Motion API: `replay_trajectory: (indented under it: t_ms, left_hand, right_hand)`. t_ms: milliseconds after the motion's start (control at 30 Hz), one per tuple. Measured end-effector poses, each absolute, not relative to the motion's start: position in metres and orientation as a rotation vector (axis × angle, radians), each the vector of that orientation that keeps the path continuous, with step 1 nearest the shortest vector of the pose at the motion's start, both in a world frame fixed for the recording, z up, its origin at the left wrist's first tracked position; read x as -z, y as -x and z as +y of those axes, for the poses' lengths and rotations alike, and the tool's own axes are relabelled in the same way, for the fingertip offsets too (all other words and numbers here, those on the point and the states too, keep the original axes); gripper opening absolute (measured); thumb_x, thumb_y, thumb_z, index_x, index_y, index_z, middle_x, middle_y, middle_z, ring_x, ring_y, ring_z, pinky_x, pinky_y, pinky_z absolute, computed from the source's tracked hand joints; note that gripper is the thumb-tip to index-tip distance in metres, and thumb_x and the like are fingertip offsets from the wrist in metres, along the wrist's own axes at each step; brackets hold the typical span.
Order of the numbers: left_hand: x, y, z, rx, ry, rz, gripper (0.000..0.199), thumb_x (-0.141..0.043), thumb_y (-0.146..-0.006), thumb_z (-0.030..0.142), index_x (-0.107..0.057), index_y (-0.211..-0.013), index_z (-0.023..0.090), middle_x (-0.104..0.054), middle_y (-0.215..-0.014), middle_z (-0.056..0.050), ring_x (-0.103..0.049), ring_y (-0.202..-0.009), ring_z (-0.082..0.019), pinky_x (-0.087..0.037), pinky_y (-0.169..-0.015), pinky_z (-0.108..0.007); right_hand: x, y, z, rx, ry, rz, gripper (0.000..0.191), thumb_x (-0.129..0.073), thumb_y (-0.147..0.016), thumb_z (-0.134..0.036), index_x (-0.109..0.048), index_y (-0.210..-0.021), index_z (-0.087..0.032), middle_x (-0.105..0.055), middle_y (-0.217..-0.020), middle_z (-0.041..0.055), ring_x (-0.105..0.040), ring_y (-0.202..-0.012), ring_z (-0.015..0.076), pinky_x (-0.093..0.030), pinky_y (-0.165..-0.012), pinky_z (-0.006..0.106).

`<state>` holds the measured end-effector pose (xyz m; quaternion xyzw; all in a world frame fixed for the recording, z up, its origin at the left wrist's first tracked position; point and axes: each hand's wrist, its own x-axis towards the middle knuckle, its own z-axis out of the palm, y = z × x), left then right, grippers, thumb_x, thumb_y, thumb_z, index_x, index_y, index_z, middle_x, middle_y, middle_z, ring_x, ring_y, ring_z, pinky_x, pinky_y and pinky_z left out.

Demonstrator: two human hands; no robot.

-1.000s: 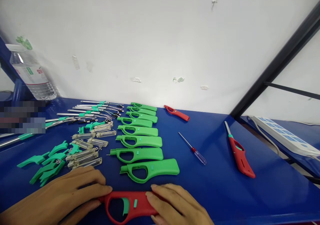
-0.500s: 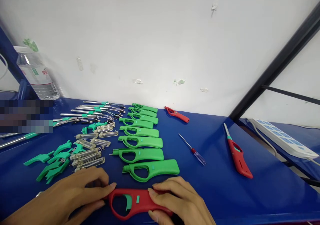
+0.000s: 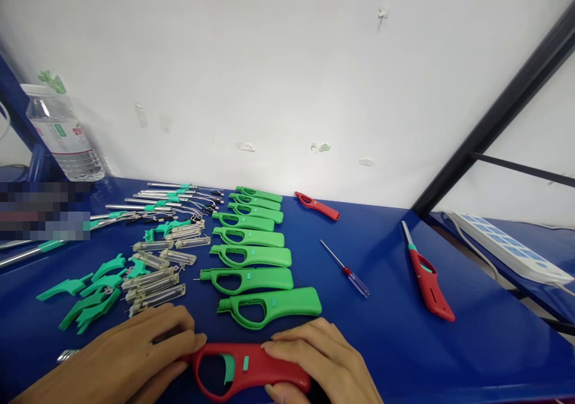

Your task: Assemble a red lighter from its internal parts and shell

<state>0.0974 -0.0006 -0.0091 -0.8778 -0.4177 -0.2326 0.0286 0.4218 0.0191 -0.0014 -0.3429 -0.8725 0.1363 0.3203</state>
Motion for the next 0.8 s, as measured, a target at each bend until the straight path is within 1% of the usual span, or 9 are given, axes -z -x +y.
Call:
replay_trajectory:
  t_ms: [100,200,300,400,467,600,667,733,800]
  left_hand:
    - [0.007,-0.097,0.000,0.784,2.672,-1.255,0.041,-0.051,-0.083,-0.003,-0.067,-0.102,0.030,-0.078,-0.100,0.003,-0.074,-0.080,-0.017,-0.054,-0.077,-0.023]
    - [0.007,-0.094,0.000,0.809,2.651,-1.226,0.041,-0.052,-0.083,-0.001,-0.067,-0.106,0.030,-0.079,-0.102,0.003,-0.077,-0.082,-0.018,-0.056,-0.078,-0.023]
    - [0.010,-0.090,-0.001,0.798,2.642,-1.231,0.039,-0.055,-0.084,0.002,-0.068,-0.108,0.030,-0.080,-0.105,0.002,-0.078,-0.083,-0.018,-0.057,-0.076,-0.023]
    - [0.013,-0.089,0.000,0.777,2.617,-1.258,0.045,-0.056,-0.081,0.002,-0.071,-0.112,0.031,-0.082,-0.106,0.002,-0.077,-0.081,-0.018,-0.057,-0.073,-0.024]
    - [0.013,-0.090,0.000,0.759,2.625,-1.269,0.047,-0.057,-0.079,0.002,-0.072,-0.112,0.031,-0.082,-0.106,0.003,-0.077,-0.081,-0.018,-0.057,-0.072,-0.024]
    - [0.009,-0.092,0.001,0.737,2.697,-1.332,0.037,-0.056,-0.082,0.004,-0.068,-0.104,0.031,-0.081,-0.104,0.003,-0.079,-0.085,-0.019,-0.058,-0.076,-0.025]
    - [0.007,-0.092,0.001,0.747,2.698,-1.319,0.036,-0.054,-0.083,0.004,-0.066,-0.102,0.031,-0.081,-0.102,0.004,-0.079,-0.084,-0.019,-0.057,-0.074,-0.025]
    - [0.008,-0.093,0.002,0.759,2.666,-1.251,0.040,-0.053,-0.081,0.003,-0.067,-0.105,0.031,-0.081,-0.102,0.003,-0.079,-0.082,-0.019,-0.056,-0.074,-0.026]
    - [0.011,-0.094,0.002,0.770,2.615,-1.200,0.046,-0.055,-0.079,0.003,-0.068,-0.112,0.032,-0.081,-0.102,0.003,-0.078,-0.082,-0.019,-0.057,-0.076,-0.025]
  right_hand:
    - [0.001,-0.422,0.018,-0.360,0.917,-2.300,0.028,-0.084,-0.105,-0.044,-0.082,-0.131,-0.035,-0.089,-0.118,-0.0006,-0.087,-0.101,0.0196,-0.070,-0.093,0.023]
    - [0.002,-0.423,0.016,-0.365,0.926,-2.307,0.028,-0.084,-0.105,-0.046,-0.082,-0.131,-0.035,-0.089,-0.118,-0.0007,-0.087,-0.101,0.0198,-0.070,-0.094,0.024]
    - [0.003,-0.425,0.017,-0.364,0.930,-2.312,0.031,-0.085,-0.105,-0.044,-0.082,-0.135,-0.034,-0.089,-0.121,-0.0005,-0.086,-0.105,0.0191,-0.070,-0.096,0.023]
    - [0.003,-0.427,0.019,-0.331,0.936,-2.345,0.036,-0.085,-0.105,-0.040,-0.081,-0.141,-0.036,-0.088,-0.126,-0.0003,-0.085,-0.108,0.0194,-0.070,-0.097,0.023]
    - [0.001,-0.429,0.020,-0.301,0.941,-2.378,0.038,-0.085,-0.105,-0.041,-0.082,-0.142,-0.036,-0.088,-0.127,0.0002,-0.085,-0.107,0.0205,-0.071,-0.095,0.024]
    - [-0.002,-0.433,0.019,-0.241,0.951,-2.415,0.033,-0.085,-0.104,-0.044,-0.085,-0.136,-0.035,-0.089,-0.124,0.0006,-0.085,-0.103,0.0205,-0.072,-0.091,0.023]
    - [-0.001,-0.433,0.019,-0.230,0.939,-2.408,0.032,-0.085,-0.104,-0.043,-0.085,-0.135,-0.034,-0.089,-0.123,0.0004,-0.086,-0.102,0.0205,-0.072,-0.090,0.023]
    - [0.000,-0.433,0.018,-0.229,0.936,-2.387,0.030,-0.086,-0.103,-0.044,-0.085,-0.132,-0.033,-0.090,-0.120,0.0009,-0.086,-0.101,0.0210,-0.072,-0.090,0.024]
    - [0.002,-0.432,0.019,-0.240,0.931,-2.371,0.025,-0.085,-0.104,-0.045,-0.084,-0.126,-0.032,-0.089,-0.117,0.0018,-0.086,-0.100,0.0210,-0.072,-0.089,0.024]
